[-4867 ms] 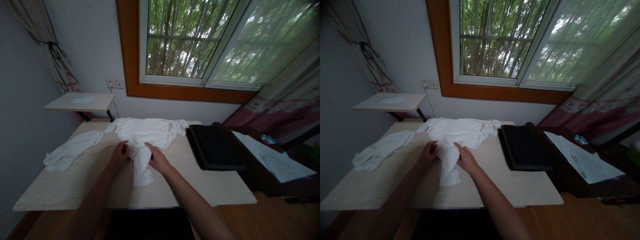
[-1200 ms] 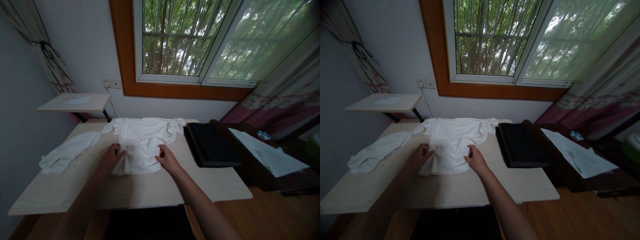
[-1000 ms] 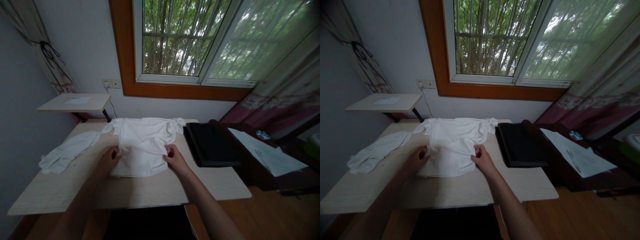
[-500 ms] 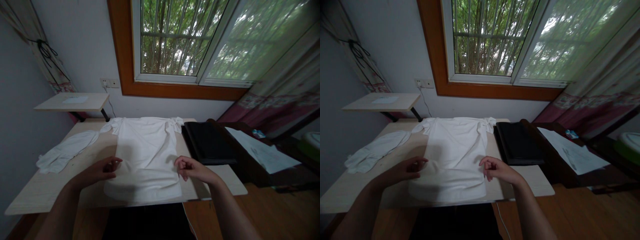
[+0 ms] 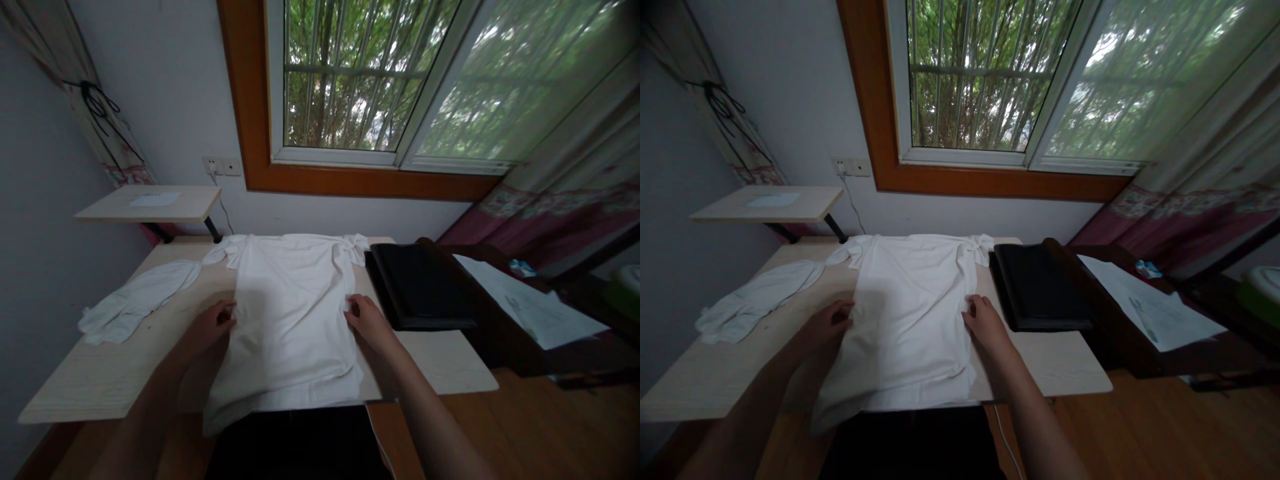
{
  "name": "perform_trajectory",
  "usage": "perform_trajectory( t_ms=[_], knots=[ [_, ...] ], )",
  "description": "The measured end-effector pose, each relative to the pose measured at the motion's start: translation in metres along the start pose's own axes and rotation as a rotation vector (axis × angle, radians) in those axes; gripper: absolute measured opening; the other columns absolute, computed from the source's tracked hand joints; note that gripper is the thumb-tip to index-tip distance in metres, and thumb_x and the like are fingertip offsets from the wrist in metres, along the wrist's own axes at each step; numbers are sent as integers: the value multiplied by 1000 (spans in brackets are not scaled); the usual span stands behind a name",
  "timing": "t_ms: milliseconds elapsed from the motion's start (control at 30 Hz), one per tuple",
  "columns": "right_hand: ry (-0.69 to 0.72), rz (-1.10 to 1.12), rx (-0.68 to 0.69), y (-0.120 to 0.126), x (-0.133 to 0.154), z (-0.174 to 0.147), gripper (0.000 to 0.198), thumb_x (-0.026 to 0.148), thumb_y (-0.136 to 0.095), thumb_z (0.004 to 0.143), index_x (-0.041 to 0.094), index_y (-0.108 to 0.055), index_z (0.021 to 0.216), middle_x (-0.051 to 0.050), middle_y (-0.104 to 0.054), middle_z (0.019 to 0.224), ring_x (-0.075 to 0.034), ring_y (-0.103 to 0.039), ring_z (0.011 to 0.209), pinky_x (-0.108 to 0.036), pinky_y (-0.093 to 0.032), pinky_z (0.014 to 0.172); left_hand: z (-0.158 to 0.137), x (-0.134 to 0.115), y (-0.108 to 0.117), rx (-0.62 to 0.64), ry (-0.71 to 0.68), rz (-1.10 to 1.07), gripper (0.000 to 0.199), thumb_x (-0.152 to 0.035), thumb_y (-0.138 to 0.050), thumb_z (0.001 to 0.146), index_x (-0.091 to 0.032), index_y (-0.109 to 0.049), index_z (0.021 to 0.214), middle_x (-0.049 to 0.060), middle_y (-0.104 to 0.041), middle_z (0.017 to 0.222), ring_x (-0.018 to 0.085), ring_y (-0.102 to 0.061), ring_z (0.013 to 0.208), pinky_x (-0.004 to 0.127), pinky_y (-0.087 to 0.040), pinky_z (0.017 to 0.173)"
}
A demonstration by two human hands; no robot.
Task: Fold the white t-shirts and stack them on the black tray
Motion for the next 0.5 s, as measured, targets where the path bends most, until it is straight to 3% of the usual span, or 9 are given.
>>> perform_trajectory(
  t_ms=[133,300,500],
  knots=[
    [68,199,126,-15,14,-1,33,32,-71,79,22,-64,110,-4,-64,96,-20,-60,86,-35,-50,82,6,-18,-26,-38,-38,-47,72,-50,-73,75,-17,-56,137,8,-70,101,26,-68,90,39,-53,83],
    [2,593,239,-22,38,-7,40,45,-78,76,24,-62,106,-1,-62,94,-18,-60,87,-31,-51,82,10,-32,-42,-30,-29,-245,73,-45,-72,75,-19,-51,139,0,-63,85,18,-64,76,33,-54,71],
    [-276,967,174,-20,42,-10,36,44,-77,77,27,-59,102,-1,-64,94,-18,-64,81,-30,-53,71,-1,-33,-26,9,86,-544,78,-45,-73,77,-23,-42,145,12,-65,124,24,-69,103,35,-58,81]
  ],
)
Point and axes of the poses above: each hand's wrist, its own z-axis towards the middle knuckle, its own y-axis out of the back of the hand, x = y × z, the point moved 1 cm from there along z, towards the middle knuckle
